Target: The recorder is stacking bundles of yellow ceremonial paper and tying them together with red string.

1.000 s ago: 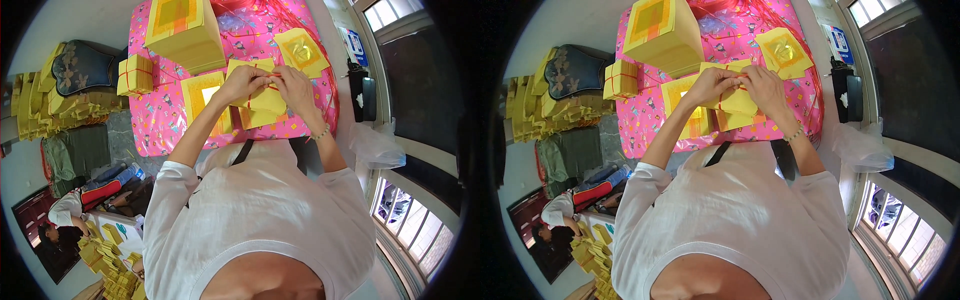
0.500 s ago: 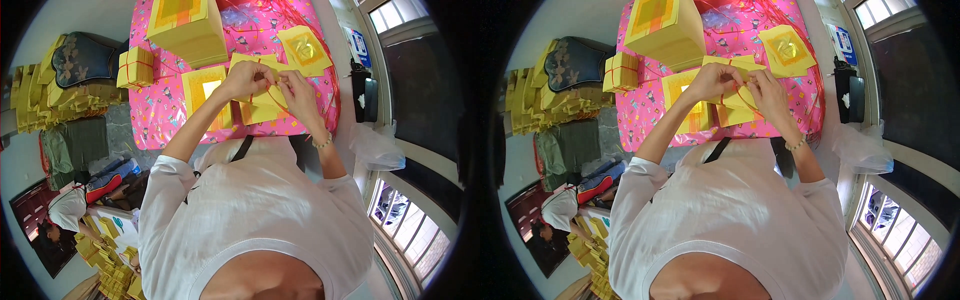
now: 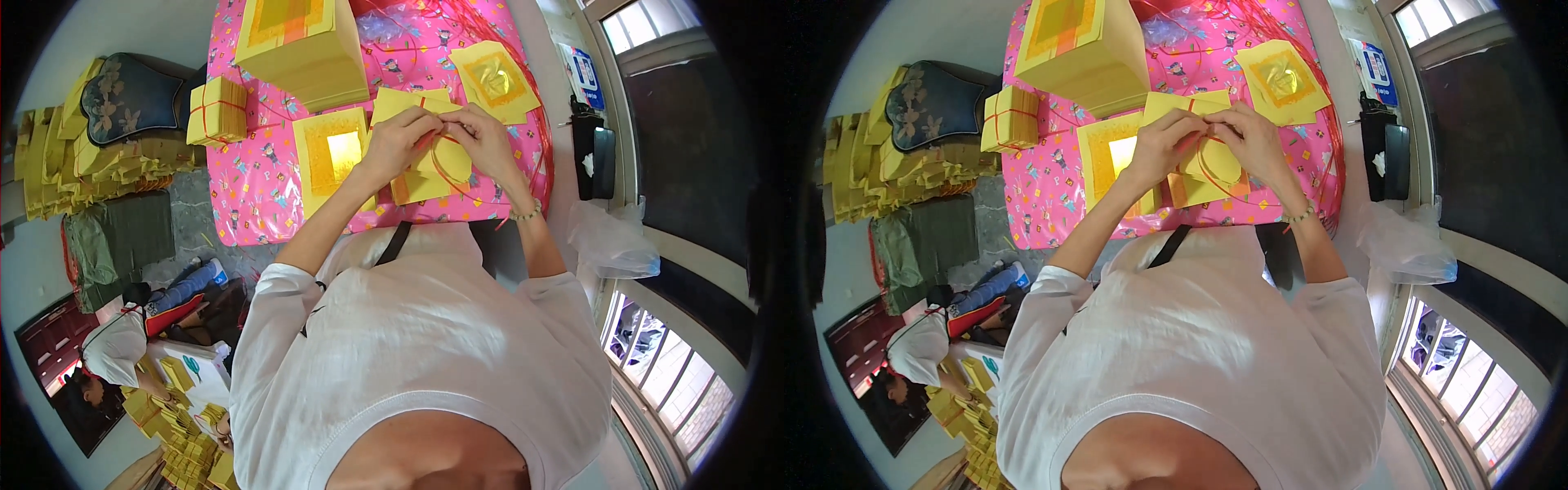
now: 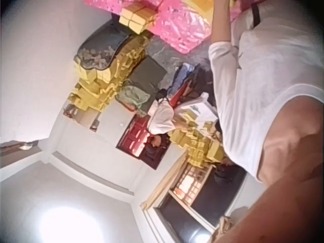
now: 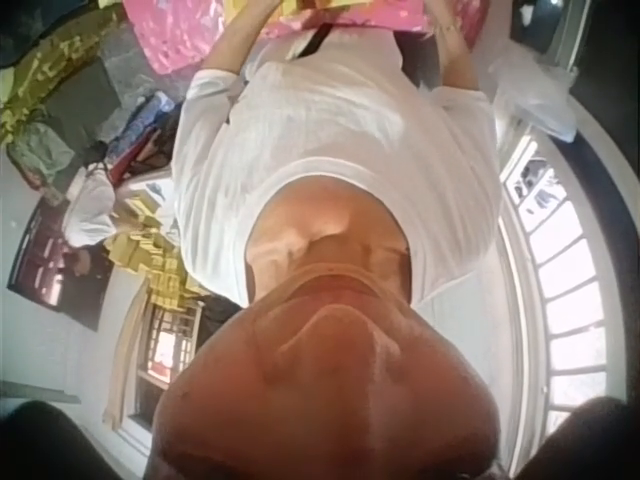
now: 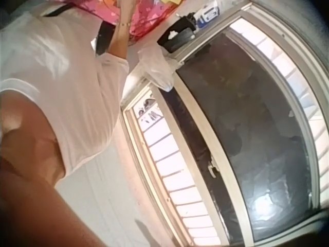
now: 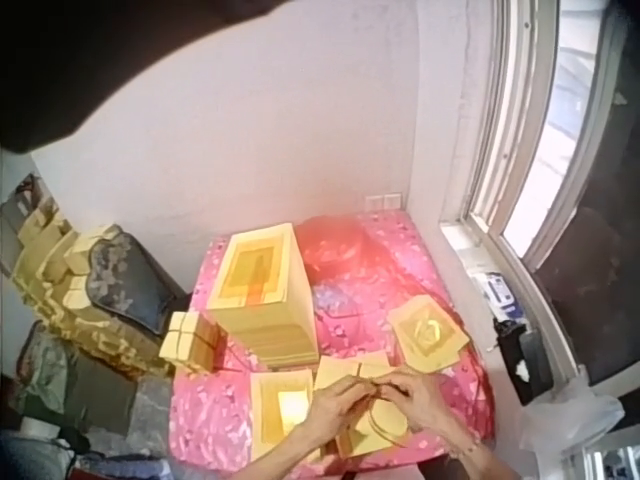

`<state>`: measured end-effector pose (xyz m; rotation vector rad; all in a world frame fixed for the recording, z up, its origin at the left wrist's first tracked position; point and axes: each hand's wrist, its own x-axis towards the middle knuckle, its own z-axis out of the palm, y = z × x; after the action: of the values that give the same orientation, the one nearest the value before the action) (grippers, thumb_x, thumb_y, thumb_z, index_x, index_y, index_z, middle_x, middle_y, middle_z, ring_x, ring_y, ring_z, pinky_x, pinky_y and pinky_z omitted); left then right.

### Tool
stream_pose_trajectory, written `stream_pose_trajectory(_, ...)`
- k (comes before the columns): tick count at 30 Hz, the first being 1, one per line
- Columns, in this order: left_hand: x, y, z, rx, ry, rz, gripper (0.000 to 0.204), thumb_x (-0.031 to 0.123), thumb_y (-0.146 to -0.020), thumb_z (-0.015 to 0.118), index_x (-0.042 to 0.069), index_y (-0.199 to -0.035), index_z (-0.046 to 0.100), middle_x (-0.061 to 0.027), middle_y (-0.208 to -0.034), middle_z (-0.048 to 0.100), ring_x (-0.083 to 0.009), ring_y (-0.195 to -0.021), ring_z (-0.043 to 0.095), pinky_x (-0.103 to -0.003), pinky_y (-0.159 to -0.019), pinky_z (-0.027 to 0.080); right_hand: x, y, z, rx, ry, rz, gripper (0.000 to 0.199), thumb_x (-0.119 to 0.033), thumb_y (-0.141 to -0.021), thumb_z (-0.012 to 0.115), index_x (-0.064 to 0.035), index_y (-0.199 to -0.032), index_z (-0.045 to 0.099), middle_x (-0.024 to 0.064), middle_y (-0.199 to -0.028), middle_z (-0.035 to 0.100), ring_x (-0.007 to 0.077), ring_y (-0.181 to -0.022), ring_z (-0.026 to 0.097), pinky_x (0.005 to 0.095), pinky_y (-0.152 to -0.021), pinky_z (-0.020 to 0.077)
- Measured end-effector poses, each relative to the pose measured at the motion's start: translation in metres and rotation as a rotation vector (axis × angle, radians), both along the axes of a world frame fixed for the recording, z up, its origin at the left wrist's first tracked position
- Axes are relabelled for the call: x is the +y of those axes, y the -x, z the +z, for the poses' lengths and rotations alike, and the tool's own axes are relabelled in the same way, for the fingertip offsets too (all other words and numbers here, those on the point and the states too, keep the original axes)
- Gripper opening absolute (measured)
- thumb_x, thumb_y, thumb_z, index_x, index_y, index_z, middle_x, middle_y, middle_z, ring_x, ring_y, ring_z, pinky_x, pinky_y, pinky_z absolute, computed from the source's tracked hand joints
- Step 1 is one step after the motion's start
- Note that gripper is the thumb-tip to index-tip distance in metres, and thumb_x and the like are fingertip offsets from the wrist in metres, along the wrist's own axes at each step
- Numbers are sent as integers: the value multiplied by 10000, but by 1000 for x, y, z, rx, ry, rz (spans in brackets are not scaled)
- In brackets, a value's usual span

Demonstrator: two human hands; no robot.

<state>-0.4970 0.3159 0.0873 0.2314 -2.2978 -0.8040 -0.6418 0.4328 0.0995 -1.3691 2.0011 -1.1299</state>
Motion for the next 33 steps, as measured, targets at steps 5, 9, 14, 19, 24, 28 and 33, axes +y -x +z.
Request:
stream_pose_trajectory(5, -4, -4, -7, -12, -48, 3, 171, 78, -742, 714, 101, -892, 635, -43, -829, 590, -208, -665, 621, -301, -568, 513, -4, 5, 0, 55, -16, 88, 164, -153, -845, 619, -83, -983, 672, 64, -788, 563, 205, -704, 591, 319, -639, 456)
stream_pose_trajectory(9, -4, -4, -7, -33, -146, 10, 175, 9, -725, 728, 62, -883, 673, -71, -875, 605, -198, -737, 640, -284, -598, 537, -5, 5, -3, 147, 42, 131, 135, -148, -846, 604, -90, -960, 645, 57, -814, 557, 215, -676, 594, 320, -609, 472)
stream_pose_trajectory(14, -1, -9, -5, -15, -277, 14, 136, 60, -712, 731, 66, -834, 672, -71, -862, 608, -228, -723, 618, -325, -620, 502, -4, 1, 1, 209, 66, 138, 85, -110, -811, 603, -66, -877, 571, 63, -827, 539, 217, -647, 601, 320, -573, 488)
stream_pose_trajectory(19, -7, -31, 1, -121, -196, 81, 99, 32, -692, 720, 39, -779, 673, -69, -840, 623, -254, -836, 528, -331, -745, 445, 1, 1, -9, 188, 141, 26, 94, 27, -748, 575, 5, -815, 512, 57, -766, 443, 96, -500, 462, 249, -473, 390)
stream_pose_trajectory(24, -4, -37, -2, -107, -269, 125, 103, 31, -683, 723, 32, -774, 675, -60, -812, 633, -239, -835, 511, -329, -751, 442, -1, -3, -12, 138, 129, -21, 92, 34, -732, 581, 7, -790, 514, 49, -762, 433, 84, -501, 451, 242, -461, 376)
stream_pose_trajectory(28, -1, -35, -3, -88, -295, 167, 93, 24, -686, 723, 29, -763, 672, -61, -788, 637, -235, -834, 517, -328, -744, 443, 1, -6, -11, 111, 107, -65, 113, 9, -701, 606, -12, -754, 509, 61, -763, 434, 129, -499, 467, 290, -478, 401)
stream_pose_trajectory(33, 3, -33, -5, -82, -353, 203, 87, 18, -686, 723, 26, -750, 664, -68, -787, 641, -235, -827, 528, -323, -736, 444, 3, -10, -14, 94, 127, -120, 113, 10, -706, 604, -17, -767, 513, 57, -764, 435, 127, -495, 471, 287, -477, 403)
